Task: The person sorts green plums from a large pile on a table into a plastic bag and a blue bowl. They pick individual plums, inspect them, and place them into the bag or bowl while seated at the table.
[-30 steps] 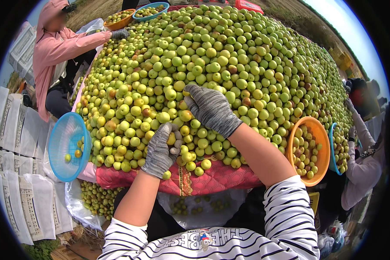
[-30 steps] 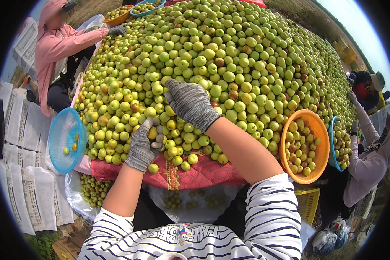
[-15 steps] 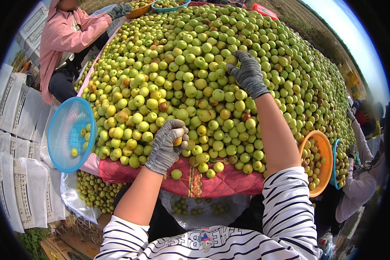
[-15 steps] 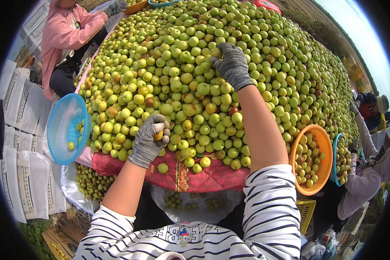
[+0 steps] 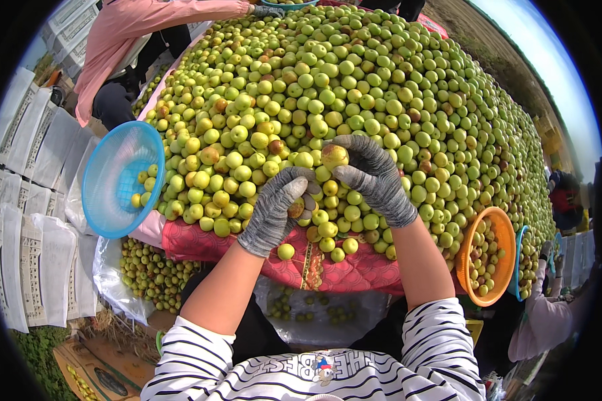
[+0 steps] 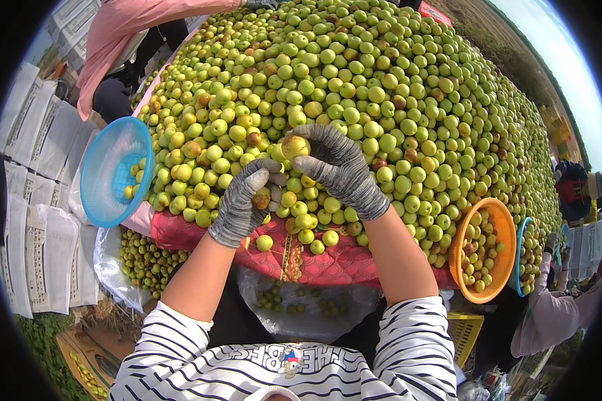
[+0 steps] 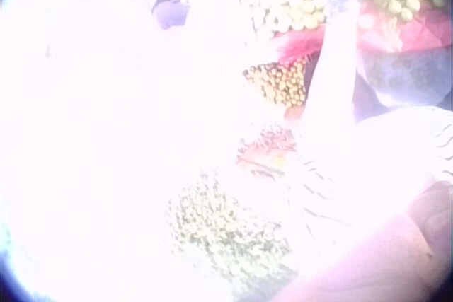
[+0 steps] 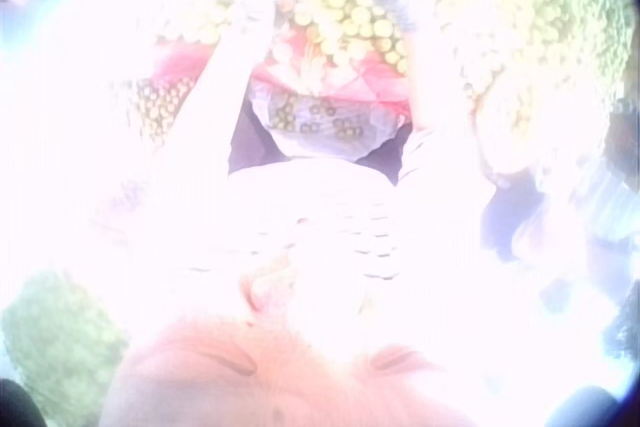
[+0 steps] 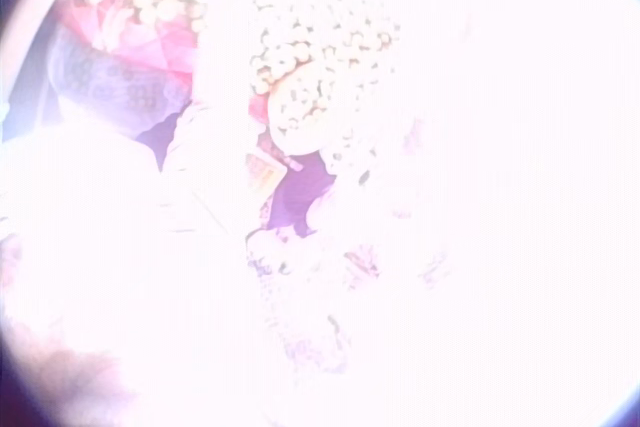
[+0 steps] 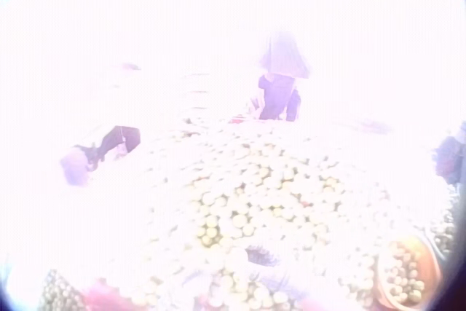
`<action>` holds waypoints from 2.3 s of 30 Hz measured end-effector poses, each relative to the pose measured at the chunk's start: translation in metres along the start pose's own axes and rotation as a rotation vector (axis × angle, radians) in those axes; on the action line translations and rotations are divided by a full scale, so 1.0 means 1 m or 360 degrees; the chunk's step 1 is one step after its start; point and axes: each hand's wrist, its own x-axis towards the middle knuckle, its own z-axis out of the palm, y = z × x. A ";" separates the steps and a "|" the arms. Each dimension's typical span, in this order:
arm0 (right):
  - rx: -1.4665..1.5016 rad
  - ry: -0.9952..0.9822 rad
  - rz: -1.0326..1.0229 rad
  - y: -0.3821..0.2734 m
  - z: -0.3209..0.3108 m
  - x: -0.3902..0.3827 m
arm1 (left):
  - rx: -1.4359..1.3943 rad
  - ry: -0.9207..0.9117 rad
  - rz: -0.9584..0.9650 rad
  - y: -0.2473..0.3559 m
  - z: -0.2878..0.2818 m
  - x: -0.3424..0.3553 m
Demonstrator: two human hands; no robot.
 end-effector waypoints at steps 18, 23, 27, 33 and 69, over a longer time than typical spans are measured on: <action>-0.1047 -0.0097 -0.0024 0.005 0.033 -0.122 | 0.3013 0.1124 -0.0190 0.157 -0.073 -0.153; -0.1308 -0.0049 0.0163 -0.019 0.001 -0.153 | 0.3002 0.1156 -0.0391 0.178 -0.134 -0.105; -0.1363 0.0201 0.0274 -0.027 -0.045 -0.149 | 0.3177 0.1138 -0.0622 0.194 -0.158 -0.069; -0.2183 0.0770 -0.0108 -0.026 -0.159 -0.068 | 0.3383 0.1027 -0.0332 0.185 -0.122 -0.014; -0.1217 0.0817 0.0110 0.026 -0.221 0.086 | 0.3646 -0.0343 0.0749 0.017 0.119 0.329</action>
